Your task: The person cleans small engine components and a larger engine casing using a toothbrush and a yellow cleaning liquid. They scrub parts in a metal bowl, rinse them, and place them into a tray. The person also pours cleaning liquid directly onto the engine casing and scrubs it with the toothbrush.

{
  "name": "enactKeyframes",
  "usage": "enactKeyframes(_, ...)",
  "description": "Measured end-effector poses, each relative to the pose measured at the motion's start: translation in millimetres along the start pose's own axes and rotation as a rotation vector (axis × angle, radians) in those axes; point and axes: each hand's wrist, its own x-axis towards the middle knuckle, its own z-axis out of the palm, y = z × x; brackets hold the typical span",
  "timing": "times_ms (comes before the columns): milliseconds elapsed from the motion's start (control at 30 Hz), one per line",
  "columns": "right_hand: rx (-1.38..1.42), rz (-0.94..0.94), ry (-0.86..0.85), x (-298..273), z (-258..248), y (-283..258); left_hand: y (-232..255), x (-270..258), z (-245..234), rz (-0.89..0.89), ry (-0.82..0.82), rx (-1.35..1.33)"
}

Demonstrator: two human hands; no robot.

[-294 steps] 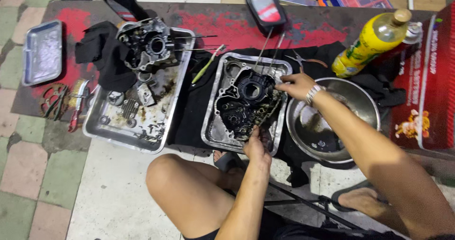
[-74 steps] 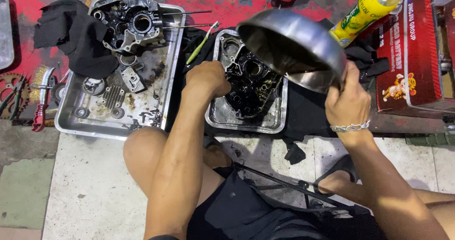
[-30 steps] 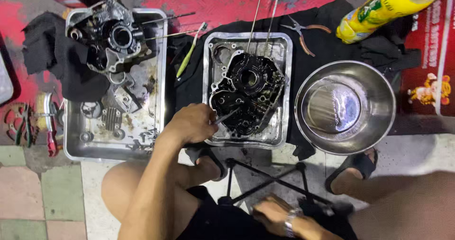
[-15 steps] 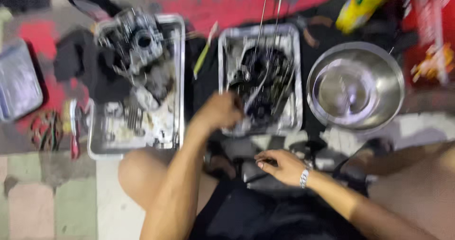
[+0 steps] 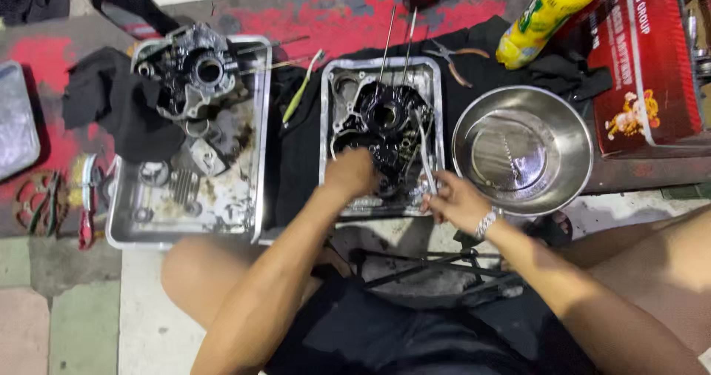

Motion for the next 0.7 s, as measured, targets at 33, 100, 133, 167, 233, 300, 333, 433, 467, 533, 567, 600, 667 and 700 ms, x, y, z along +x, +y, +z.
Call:
enactKeyframes(33,-0.027,-0.023,0.033,3.1,3.5,2.7,-5.4,2.6,-9.0,-0.048,0.019,0.011)
enactKeyframes(100,-0.097,-0.09,0.126,14.9,-1.2,5.0,-13.1,-3.5,-17.1,-0.119,0.048,0.006)
enactKeyframes(133,-0.192,-0.181,0.174,4.4,-3.5,13.7,-16.3,-7.4,-20.2,-0.142,0.059,-0.012)
enactKeyframes(167,-0.282,-0.288,0.209,-1.9,5.3,18.6,-23.8,-4.3,-27.8,-0.181,0.08,-0.021)
enactKeyframes(233,-0.394,-0.402,0.233,-2.2,19.6,18.2,-32.8,10.0,-28.9,-0.238,0.191,-0.072)
enactKeyframes(300,-0.46,-0.425,0.233,-6.2,22.6,7.7,-46.7,14.1,-21.2,-0.287,0.206,-0.153)
enactKeyframes(333,-0.5,-0.385,0.239,0.4,22.2,-7.3,-49.5,19.2,-21.6,-0.301,0.185,-0.216)
enactKeyframes(433,-0.594,-0.252,0.224,6.3,57.1,-42.9,-55.1,6.5,-8.9,-0.278,0.178,-0.323)
enactKeyframes(467,-0.618,-0.227,0.23,12.3,67.9,-56.6,-54.1,6.6,-10.1,-0.25,0.2,-0.345)
enactKeyframes(533,-0.681,-0.226,0.246,17.2,71.9,-71.1,-54.8,10.2,-14.2,-0.272,0.209,-0.396)
enactKeyframes(567,-0.717,-0.24,0.241,12.4,74.7,-68.8,-56.7,8.8,-11.2,-0.288,0.203,-0.423)
enactKeyframes(600,-0.754,-0.254,0.236,8.5,78.8,-65.5,-58.5,8.7,-8.0,-0.274,0.213,-0.437)
enactKeyframes(667,-0.799,-0.235,0.214,-6.6,78.9,-54.5,-61.3,11.9,-7.2,-0.237,0.238,-0.466)
enactKeyframes(700,-0.825,-0.226,0.206,-9.7,77.8,-51.0,-61.7,14.0,-8.0,-0.251,0.221,-0.465)
